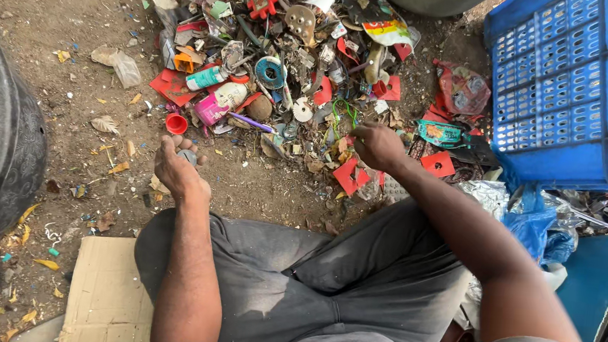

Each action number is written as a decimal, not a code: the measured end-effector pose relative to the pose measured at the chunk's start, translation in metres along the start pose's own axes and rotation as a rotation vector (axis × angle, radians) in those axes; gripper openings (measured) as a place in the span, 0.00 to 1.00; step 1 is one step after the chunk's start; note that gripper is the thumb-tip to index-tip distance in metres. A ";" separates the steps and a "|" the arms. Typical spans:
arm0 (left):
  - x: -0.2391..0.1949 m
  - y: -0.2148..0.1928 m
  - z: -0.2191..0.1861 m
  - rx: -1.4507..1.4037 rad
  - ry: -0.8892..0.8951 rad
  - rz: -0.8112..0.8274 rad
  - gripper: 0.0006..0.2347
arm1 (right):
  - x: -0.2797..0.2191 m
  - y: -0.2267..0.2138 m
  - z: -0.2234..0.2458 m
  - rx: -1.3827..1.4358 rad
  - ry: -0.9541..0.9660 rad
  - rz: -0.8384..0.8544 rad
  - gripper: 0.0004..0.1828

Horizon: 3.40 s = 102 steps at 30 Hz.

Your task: The person sits on a piece of cardboard and sorts through a pile of mixed waste on the ground. They pick up various plastic items, examine them, and place selected pieces into a nearby blue crate or a large black bin.

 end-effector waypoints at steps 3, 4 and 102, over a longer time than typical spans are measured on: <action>-0.012 0.015 0.006 0.083 -0.031 0.151 0.13 | 0.001 0.082 -0.029 -0.066 0.326 0.584 0.20; -0.020 0.020 0.009 0.112 -0.029 0.225 0.14 | 0.000 0.096 -0.029 -0.080 0.312 0.601 0.18; -0.024 0.049 0.058 1.064 0.107 0.460 0.20 | 0.211 0.008 -0.101 0.976 0.916 -0.278 0.13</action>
Point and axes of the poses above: each hand's wrist, its own x-axis towards the middle knuckle, its own y-axis out of the palm, z = x × y, the point moved 8 cm from there along x, towards the middle knuckle, and after that the axes turned 8 degrees about -x, right-handed, at the moved point
